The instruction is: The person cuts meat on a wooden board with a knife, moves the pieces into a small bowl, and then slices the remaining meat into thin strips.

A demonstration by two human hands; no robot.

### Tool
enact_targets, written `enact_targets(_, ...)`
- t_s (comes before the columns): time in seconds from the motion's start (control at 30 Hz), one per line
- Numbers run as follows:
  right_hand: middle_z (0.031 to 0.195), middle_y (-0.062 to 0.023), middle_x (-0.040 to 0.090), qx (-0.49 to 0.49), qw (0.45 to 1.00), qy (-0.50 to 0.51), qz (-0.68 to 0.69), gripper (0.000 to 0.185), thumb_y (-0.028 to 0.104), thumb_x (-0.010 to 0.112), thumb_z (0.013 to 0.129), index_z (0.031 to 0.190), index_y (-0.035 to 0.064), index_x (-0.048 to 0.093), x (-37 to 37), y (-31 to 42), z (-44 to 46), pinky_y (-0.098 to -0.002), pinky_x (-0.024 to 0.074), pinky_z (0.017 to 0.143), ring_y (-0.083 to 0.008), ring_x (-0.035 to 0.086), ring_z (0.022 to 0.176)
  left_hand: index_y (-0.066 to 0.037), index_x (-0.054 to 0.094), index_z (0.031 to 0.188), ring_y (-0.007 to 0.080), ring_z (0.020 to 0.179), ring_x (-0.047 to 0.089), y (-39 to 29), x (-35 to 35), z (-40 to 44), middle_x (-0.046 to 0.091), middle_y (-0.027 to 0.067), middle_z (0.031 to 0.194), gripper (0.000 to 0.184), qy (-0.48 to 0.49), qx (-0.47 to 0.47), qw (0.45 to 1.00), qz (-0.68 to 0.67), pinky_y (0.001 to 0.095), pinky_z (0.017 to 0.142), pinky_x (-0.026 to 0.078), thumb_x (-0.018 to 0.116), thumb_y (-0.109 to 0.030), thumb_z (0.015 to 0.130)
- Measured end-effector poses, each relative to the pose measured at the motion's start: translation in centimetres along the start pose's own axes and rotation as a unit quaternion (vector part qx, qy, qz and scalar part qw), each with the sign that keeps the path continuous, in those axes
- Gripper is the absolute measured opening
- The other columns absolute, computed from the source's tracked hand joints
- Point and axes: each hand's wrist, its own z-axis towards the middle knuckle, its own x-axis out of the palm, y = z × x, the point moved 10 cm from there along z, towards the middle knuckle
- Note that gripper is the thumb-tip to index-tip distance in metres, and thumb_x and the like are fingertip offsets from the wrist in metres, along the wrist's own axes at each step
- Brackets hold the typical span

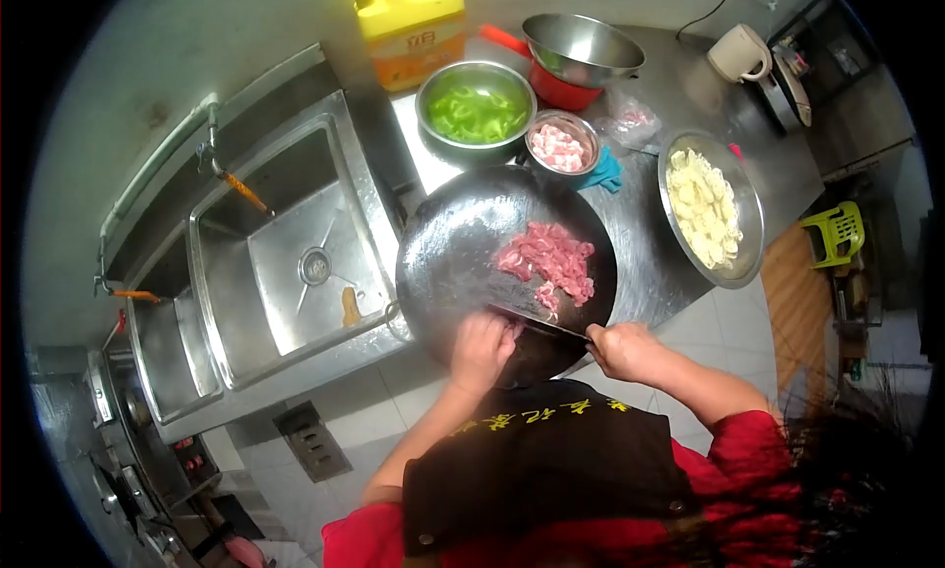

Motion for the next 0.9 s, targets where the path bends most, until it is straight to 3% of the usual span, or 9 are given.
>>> enact_targets(0.1, 0.065, -0.0241, 0.062, -0.081, 0.994, -0.053, 0.04, 0.021, 0.016, 0.065, 0.088, 0.085, -0.0028, 0.055, 0.9, 1.1, 3.5, -0.0542, 0.0511, 0.06, -0.0463, 0.063, 0.065, -0.004, 0.062, 0.092, 0.0337, 0.086, 0.057, 0.7, 0.0, 0.0, 0.06, 0.0128, 0.091, 0.02, 0.008, -0.025, 1.0, -0.017, 0.0419, 0.079, 0.048, 0.072, -0.005, 0.074)
enact_targets(0.13, 0.069, -0.0251, 0.063, -0.042, 0.998, -0.016, 0.04, 0.021, 0.016, 0.065, 0.086, 0.086, -0.0038, 0.058, 1.2, 1.7, 5.4, -0.0532, 0.0514, 0.06, -0.0461, 0.064, 0.068, -0.004, 0.063, 0.092, 0.0344, 0.087, 0.058, 1.1, 0.3, -0.2, 0.061, 0.0129, 0.091, 0.021, 0.012, -0.036, 0.999, -0.022, 0.0421, 0.08, 0.048, 0.072, -0.004, 0.073)
enact_targets(0.27, 0.072, -0.0256, 0.064, -0.073, 0.995, -0.063, 0.011, 0.014, 0.013, 0.063, 0.084, 0.087, -0.0005, 0.062, 1.2, 5.8, 10.1, -0.0531, 0.0521, 0.063, -0.0443, 0.066, 0.071, -0.004, 0.064, 0.092, 0.0353, 0.089, 0.058, 1.0, 0.9, -0.2, 0.061, 0.0137, 0.093, 0.022, 0.032, -0.046, 0.998, 0.003, 0.0424, 0.082, 0.048, 0.071, -0.002, 0.072)
enact_targets(0.37, 0.081, -0.0244, 0.069, -0.065, 0.996, -0.055, 0.002, 0.019, 0.012, 0.058, 0.084, 0.095, -0.001, 0.067, 0.1, 5.8, 8.4, -0.052, 0.0547, 0.068, -0.0416, 0.07, 0.079, -0.005, 0.067, 0.097, 0.0344, 0.091, 0.058, 0.4, 0.4, -0.3, 0.061, 0.0139, 0.095, 0.024, 0.027, -0.037, 0.999, 0.027, 0.0422, 0.083, 0.048, 0.073, -0.004, 0.074)
enact_targets(0.47, 0.08, -0.0247, 0.068, 0.012, 0.997, -0.073, 0.011, 0.023, 0.013, 0.058, 0.085, 0.102, -0.0008, 0.063, 1.0, 1.3, 6.3, -0.053, 0.0541, 0.067, -0.0428, 0.068, 0.075, -0.006, 0.067, 0.105, 0.0333, 0.093, 0.059, -0.6, -1.4, -0.2, 0.062, 0.0137, 0.096, 0.029, -0.02, -0.021, 0.999, 0.03, 0.0418, 0.084, 0.048, 0.075, -0.007, 0.077)
enact_targets(0.53, 0.08, -0.0245, 0.068, 0.014, 0.995, -0.101, 0.013, 0.025, 0.016, 0.058, 0.088, 0.108, 0.0002, 0.06, -0.1, 0.2, 4.5, -0.054, 0.0534, 0.066, -0.0436, 0.067, 0.073, -0.005, 0.067, 0.104, 0.0319, 0.094, 0.059, -0.2, -1.2, -1.2, 0.062, 0.012, 0.098, 0.027, -0.026, -0.033, 0.999, 0.026, 0.041, 0.083, 0.048, 0.076, -0.01, 0.079)
enact_targets(0.7, 0.07, -0.0245, 0.064, -0.013, 0.996, -0.086, 0.024, 0.019, 0.02, 0.06, 0.092, 0.087, 0.0018, 0.059, -1.5, 0.4, 0.4, -0.0541, 0.0516, 0.063, -0.0443, 0.065, 0.069, -0.006, 0.065, 0.1, 0.0313, 0.091, 0.059, -0.6, -0.7, -1.0, 0.062, 0.0114, 0.098, 0.023, -0.001, 0.006, 1.0, 0.009, 0.0405, 0.081, 0.048, 0.074, -0.008, 0.079)
enact_targets(0.9, 0.071, -0.0223, 0.066, -0.022, 0.998, -0.051, -0.022, 0.012, 0.011, 0.062, 0.082, 0.085, 0.0006, 0.057, 0.4, 0.1, -0.4, -0.0516, 0.0529, 0.06, -0.0421, 0.067, 0.067, -0.006, 0.064, 0.097, 0.0324, 0.088, 0.058, -0.2, 0.0, -0.8, 0.061, 0.0119, 0.096, 0.021, 0.023, -0.008, 1.0, 0.015, 0.0417, 0.079, 0.047, 0.071, -0.008, 0.078)
